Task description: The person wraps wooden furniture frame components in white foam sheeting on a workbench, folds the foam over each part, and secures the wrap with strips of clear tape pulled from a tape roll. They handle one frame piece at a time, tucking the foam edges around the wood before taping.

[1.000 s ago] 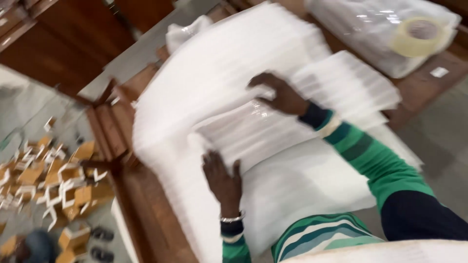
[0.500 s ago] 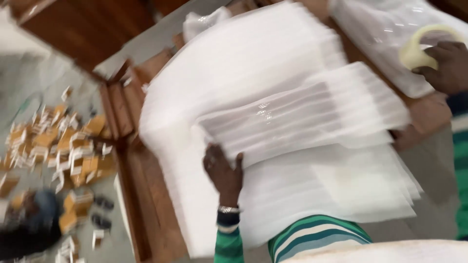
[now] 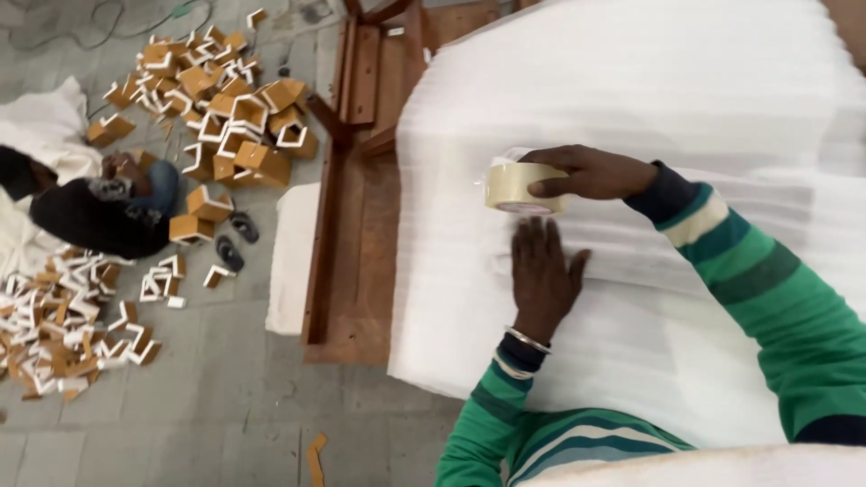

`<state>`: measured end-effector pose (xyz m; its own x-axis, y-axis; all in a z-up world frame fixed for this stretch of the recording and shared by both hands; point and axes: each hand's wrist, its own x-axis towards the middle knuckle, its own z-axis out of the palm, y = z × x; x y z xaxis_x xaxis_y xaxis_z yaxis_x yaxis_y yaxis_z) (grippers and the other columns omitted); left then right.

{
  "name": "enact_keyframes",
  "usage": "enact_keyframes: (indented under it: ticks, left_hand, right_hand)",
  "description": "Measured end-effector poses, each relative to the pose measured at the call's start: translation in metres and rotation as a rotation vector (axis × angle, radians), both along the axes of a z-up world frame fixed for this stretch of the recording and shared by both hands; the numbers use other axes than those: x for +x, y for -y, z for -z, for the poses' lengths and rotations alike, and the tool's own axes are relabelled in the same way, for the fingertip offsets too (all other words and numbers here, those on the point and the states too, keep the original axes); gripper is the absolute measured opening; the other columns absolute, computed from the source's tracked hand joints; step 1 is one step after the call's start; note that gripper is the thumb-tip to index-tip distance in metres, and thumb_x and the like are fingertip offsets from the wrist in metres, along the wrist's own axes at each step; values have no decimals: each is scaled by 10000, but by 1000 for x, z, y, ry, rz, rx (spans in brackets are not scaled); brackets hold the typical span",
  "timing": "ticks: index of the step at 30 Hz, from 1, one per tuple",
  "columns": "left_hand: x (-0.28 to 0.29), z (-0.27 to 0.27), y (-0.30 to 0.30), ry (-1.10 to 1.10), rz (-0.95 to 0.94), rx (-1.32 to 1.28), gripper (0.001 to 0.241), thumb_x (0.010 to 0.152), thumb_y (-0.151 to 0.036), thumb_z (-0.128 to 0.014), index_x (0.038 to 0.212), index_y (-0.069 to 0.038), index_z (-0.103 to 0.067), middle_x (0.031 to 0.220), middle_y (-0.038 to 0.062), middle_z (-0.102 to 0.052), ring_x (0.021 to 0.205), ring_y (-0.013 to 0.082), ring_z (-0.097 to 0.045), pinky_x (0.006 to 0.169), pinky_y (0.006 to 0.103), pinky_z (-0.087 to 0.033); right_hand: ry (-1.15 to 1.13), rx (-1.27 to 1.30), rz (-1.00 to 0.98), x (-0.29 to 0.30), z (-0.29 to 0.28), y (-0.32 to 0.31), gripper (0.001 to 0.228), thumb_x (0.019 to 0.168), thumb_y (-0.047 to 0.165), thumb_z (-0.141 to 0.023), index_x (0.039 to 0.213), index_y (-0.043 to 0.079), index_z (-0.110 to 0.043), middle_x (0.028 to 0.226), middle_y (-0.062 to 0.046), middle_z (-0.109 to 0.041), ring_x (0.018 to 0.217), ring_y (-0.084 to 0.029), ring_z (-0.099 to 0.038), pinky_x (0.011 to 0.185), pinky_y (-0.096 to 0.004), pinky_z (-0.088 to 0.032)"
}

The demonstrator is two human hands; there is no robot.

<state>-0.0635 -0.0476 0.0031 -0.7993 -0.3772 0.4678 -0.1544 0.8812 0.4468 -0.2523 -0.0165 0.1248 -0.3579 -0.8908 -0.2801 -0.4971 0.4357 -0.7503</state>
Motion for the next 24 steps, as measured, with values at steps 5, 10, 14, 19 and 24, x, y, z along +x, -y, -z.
enact_keyframes:
  ticks: [5, 10, 14, 19, 24]
  left_hand:
    - [13, 21, 24, -178, 52, 327, 477, 999, -328, -685, 1304, 32, -619, 1343, 239, -623, 1321, 393, -579, 1168, 482, -453]
    - [6, 30, 95, -477, -219, 1012, 438, 1009, -337, -656, 1336, -48, -618, 1104, 58, -663, 984, 180, -630, 909, 335, -563]
    - [-12, 7, 136, -355, -22, 1719, 323, 980, -369, -640, 1161, -109, -706, 1032, -13, -692, 881, 118, -598, 770, 271, -491]
    - [-42, 60, 149, -417, 55, 1689, 202, 971, -265, -732, 885, -89, -684, 846, -7, -661, 797, 103, -566, 719, 276, -448]
    - [-48, 93, 166, -465, 27, 1593, 287, 1002, -269, -733, 809, -74, -649, 744, -20, -607, 720, 86, -507, 705, 258, -439]
  right_hand:
    - [-19, 228, 50, -14, 29, 29, 790, 875, 565, -658, 1535, 160, -498, 1523, -152, -541, 1409, -339, -483, 1169, -451, -372]
    - [-67, 321, 119, -19, 32, 35, 792, 881, 566, -653, 1546, 167, -492, 1544, -159, -520, 1441, -349, -453, 1193, -459, -347]
    - [-76, 363, 64, -17, 35, 46, 804, 889, 588, -647, 1545, 153, -482, 1529, -155, -543, 1424, -348, -477, 1188, -450, -356]
    - [-101, 337, 5, -6, 17, 56, 858, 857, 644, -641, 1530, 134, -491, 1434, -159, -640, 1311, -348, -609, 1135, -427, -445]
    - [-151, 357, -44, 19, -11, 77, 805, 805, 640, -674, 1496, 275, -483, 1314, -177, -696, 1192, -348, -660, 1009, -467, -521]
